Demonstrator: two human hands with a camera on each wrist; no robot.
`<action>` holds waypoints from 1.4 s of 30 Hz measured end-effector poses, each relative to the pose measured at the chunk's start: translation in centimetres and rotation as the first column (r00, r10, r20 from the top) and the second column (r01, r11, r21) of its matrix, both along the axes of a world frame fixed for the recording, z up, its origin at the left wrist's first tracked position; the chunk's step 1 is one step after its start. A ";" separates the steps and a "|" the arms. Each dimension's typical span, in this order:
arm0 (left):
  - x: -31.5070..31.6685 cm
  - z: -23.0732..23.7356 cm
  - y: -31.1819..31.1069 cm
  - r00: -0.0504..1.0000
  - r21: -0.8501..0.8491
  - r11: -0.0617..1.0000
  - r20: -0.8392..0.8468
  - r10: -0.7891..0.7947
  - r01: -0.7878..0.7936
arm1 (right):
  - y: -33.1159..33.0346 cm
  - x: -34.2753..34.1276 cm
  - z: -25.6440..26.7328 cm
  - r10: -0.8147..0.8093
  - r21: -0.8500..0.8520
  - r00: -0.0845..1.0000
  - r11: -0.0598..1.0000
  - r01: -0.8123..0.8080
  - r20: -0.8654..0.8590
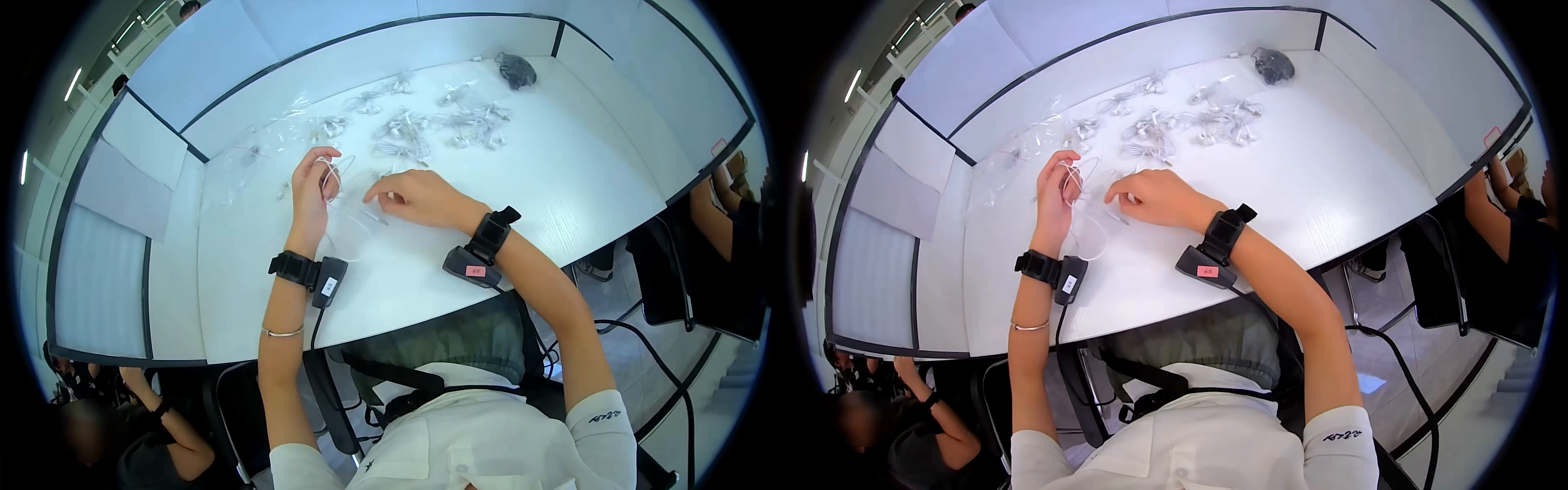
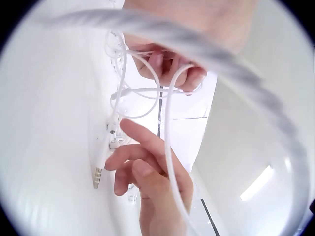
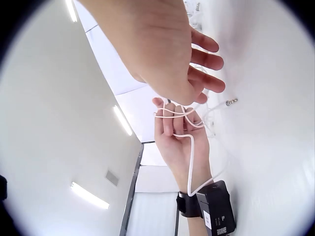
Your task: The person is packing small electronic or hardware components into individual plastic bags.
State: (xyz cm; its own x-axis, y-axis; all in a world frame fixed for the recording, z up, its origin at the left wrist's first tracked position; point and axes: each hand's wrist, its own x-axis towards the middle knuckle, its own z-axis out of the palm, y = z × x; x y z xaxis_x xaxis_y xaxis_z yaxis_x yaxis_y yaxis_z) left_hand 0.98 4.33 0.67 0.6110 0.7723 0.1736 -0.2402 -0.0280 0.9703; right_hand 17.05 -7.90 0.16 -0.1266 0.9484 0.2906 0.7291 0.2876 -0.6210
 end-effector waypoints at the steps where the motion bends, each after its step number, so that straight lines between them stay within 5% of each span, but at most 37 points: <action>1: 0.1 0.0 0.0 1.000 -0.014 1.000 0.009 -0.026 0.026 | -0.4 -0.4 0.8 -0.035 -0.074 0.999 0.997 0.034 -0.004; 4: 0.1 0.0 -0.1 0.994 -0.059 0.993 0.048 -0.099 0.101 | 0.1 -0.4 -0.9 0.010 -0.003 0.995 1.000 -0.010 -0.101; 9: 0.2 0.2 -0.7 0.977 -0.118 0.974 0.112 -0.181 0.194 | 0.8 -0.6 -2.4 0.080 0.170 0.996 0.982 -0.086 0.041; 18: -2.2 -2.2 4.3 0.938 -0.284 0.953 0.289 0.193 -0.108 | 0.8 1.7 -0.1 -0.251 0.081 0.909 0.953 0.292 -0.332; 24: -3.5 -2.4 5.8 0.905 -0.296 0.890 0.144 0.401 -0.348 | 1.1 5.0 0.2 -0.395 0.164 0.714 0.801 0.575 -0.578; 29: -3.8 -2.8 6.1 0.900 -0.227 0.893 0.112 0.421 -0.389 | 0.6 7.0 1.1 -0.202 0.183 0.447 0.712 0.678 -0.872; 38: -3.5 -3.1 6.2 0.910 -0.132 0.904 0.026 0.413 -0.406 | -0.6 10.0 1.1 -0.052 0.044 0.096 0.618 0.785 -0.994; 42: -3.6 -3.0 6.0 0.897 -0.104 0.892 0.015 0.443 -0.439 | -1.4 10.8 1.9 0.026 0.045 0.037 0.540 0.840 -0.999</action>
